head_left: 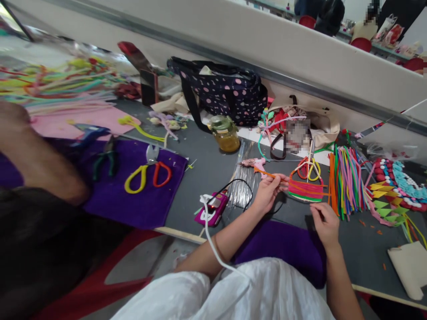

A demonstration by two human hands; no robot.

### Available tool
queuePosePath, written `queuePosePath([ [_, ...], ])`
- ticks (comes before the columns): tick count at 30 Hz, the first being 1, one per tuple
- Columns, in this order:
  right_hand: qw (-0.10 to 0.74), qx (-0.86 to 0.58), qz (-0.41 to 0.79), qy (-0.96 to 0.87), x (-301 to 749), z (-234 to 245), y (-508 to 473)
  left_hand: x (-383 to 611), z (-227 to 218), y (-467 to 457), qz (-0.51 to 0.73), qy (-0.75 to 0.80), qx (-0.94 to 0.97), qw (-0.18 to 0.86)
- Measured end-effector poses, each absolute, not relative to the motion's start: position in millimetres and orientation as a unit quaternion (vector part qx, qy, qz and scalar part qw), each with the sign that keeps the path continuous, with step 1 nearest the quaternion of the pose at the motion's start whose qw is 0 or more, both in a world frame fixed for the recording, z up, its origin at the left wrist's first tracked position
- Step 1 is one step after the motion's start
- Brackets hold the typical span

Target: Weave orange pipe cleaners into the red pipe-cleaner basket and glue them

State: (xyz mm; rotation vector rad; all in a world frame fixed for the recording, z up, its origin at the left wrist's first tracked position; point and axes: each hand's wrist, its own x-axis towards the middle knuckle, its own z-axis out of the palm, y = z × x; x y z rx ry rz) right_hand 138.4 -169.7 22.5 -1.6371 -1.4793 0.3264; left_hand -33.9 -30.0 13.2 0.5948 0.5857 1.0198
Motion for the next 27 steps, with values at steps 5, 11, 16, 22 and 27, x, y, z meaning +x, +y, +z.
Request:
queuePosePath([
  [5,0.475,-0.641,0.394,-0.457,116.9,14.0,-162.6,-30.6,19.3,-33.7,0.480,0.257,0.223,0.808],
  [11,0.667,-0.537,0.468,-0.219,107.5,7.1,-137.5,-21.8,21.6,-50.5,0.443,0.247,0.233,0.830],
  [16,0.713,-0.566,0.385,-0.149,120.8,9.5,-119.3,-13.8,16.8,-55.5,0.416,0.256,0.239,0.839],
  [22,0.734,-0.606,0.270,-0.144,180.5,3.2,-109.5,-7.5,8.9,-28.1,0.465,0.293,0.212,0.808],
  [27,0.778,-0.575,0.228,-0.113,224.9,-1.4,-108.3,-9.8,-3.8,-1.0,0.455,0.348,0.264,0.776],
])
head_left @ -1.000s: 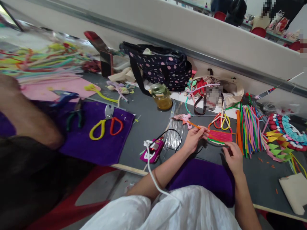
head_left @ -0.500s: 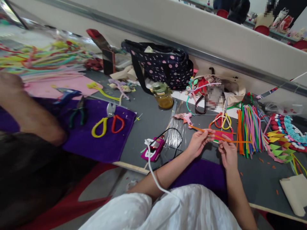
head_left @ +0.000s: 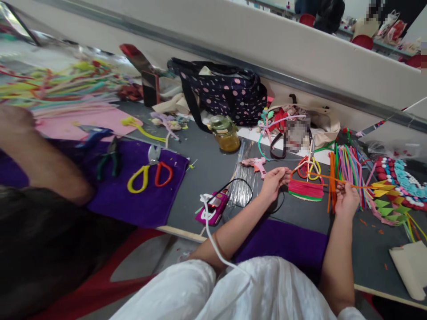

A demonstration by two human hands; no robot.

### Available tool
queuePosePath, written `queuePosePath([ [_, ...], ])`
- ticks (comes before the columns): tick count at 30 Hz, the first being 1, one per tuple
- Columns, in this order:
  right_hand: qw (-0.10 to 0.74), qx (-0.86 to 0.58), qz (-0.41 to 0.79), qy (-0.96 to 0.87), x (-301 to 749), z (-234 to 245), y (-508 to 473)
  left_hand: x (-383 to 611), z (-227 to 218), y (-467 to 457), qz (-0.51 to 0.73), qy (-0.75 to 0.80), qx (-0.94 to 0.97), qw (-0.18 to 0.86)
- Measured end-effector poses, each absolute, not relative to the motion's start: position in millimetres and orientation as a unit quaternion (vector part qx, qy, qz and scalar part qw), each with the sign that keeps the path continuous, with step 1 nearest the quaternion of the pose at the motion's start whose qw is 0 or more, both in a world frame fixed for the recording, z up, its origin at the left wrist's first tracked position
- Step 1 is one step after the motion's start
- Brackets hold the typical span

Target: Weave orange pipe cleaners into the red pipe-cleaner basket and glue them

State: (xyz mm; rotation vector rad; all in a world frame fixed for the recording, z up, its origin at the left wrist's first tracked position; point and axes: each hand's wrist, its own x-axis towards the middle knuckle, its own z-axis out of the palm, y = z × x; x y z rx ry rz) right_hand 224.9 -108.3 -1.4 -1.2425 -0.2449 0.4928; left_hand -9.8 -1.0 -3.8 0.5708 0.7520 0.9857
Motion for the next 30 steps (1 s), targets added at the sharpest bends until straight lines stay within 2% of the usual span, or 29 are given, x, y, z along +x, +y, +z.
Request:
queuePosePath([
  [4,0.790,-0.572,0.190,-0.108,239.1,-3.7,-106.7,-13.0,-14.1,19.6,0.452,0.416,0.369,0.698],
  [13,0.786,-0.584,0.172,-0.106,239.5,-11.8,-101.7,4.7,-30.3,36.4,0.330,0.455,0.614,0.554],
  [30,0.695,-0.665,0.219,-0.163,209.1,-28.3,-89.2,0.8,-44.2,36.9,0.279,0.461,0.604,0.587],
])
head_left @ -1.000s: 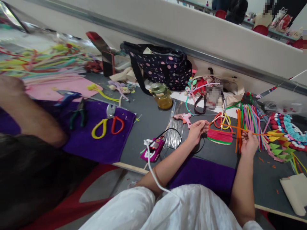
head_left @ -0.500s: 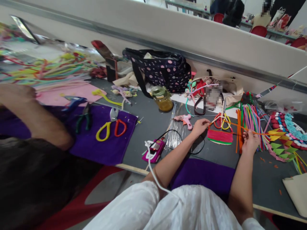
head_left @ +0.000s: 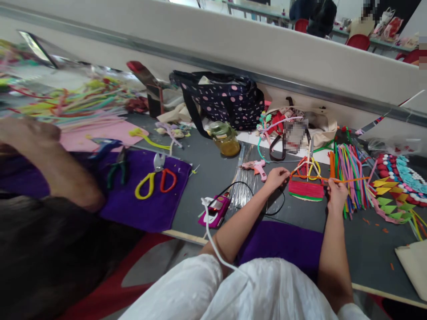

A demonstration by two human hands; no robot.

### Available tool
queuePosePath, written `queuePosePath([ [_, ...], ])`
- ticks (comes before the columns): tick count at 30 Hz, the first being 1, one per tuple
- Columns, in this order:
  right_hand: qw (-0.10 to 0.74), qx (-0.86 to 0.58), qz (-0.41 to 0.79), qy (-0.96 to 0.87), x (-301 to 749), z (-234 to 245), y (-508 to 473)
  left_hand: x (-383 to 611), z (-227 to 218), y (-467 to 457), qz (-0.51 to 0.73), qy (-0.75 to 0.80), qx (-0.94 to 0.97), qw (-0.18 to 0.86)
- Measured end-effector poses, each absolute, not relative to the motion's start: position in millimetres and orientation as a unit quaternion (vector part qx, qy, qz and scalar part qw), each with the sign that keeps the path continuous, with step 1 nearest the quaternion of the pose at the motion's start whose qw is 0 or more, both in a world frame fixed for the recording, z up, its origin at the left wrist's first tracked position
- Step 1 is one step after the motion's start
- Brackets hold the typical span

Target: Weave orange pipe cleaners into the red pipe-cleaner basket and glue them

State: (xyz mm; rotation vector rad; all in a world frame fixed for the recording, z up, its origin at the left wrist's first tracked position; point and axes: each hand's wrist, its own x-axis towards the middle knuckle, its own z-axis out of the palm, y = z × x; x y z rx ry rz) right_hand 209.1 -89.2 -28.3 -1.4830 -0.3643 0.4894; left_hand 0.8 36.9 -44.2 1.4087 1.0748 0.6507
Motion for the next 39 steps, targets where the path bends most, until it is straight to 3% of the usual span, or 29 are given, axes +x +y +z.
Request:
queuePosePath([
  [13,0.673,-0.672,0.233,-0.201,196.6,-41.1,-80.6,2.0,-54.9,36.5,0.249,0.465,0.601,0.601],
  [39,0.653,-0.693,0.235,-0.194,203.4,-53.8,-84.1,4.8,-46.0,34.9,0.199,0.477,0.705,0.485],
])
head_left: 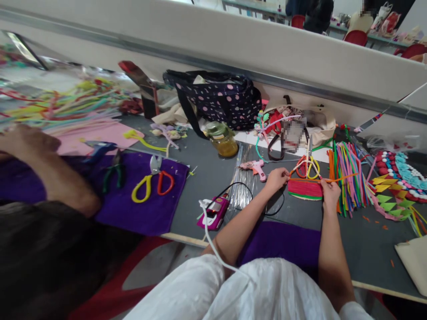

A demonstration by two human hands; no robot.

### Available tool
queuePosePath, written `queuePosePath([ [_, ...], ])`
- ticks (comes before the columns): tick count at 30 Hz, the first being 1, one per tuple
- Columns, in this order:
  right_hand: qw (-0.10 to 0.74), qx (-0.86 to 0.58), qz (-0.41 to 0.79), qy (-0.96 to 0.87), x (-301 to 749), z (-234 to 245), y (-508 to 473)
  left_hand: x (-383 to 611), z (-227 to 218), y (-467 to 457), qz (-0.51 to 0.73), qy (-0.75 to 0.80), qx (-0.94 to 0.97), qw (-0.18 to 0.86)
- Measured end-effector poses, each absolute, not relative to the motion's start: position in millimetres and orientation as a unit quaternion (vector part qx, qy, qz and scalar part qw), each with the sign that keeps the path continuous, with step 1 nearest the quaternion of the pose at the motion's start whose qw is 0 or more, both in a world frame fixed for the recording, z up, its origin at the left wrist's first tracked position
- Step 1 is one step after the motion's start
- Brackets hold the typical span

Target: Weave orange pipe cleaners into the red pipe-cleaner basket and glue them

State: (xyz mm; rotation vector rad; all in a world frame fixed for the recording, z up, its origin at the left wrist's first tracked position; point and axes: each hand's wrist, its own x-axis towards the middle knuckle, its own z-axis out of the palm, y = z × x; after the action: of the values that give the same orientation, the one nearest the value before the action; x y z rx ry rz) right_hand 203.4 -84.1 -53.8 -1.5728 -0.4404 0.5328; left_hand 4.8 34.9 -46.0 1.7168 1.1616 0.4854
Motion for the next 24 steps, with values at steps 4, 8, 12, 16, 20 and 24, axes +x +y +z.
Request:
queuePosePath([
  [4,0.639,-0.706,0.232,-0.197,208.2,-57.1,-87.5,4.3,-47.8,36.2,0.198,0.460,0.732,0.461],
  [8,0.626,-0.717,0.234,-0.199,211.8,-58.7,-91.3,3.3,-42.2,38.3,0.194,0.437,0.767,0.429],
  [12,0.619,-0.723,0.236,-0.196,213.9,-59.5,-93.3,3.4,-36.3,39.6,0.189,0.415,0.795,0.399],
  [16,0.611,-0.730,0.237,-0.193,215.5,-60.1,-93.5,4.1,-36.7,40.9,0.183,0.408,0.808,0.384],
  [20,0.605,-0.732,0.247,-0.193,217.5,-62.5,-92.2,4.4,-38.3,42.2,0.180,0.403,0.813,0.379],
  [24,0.601,-0.734,0.254,-0.188,220.2,-66.8,-90.1,4.2,-38.0,42.7,0.183,0.403,0.813,0.378],
])
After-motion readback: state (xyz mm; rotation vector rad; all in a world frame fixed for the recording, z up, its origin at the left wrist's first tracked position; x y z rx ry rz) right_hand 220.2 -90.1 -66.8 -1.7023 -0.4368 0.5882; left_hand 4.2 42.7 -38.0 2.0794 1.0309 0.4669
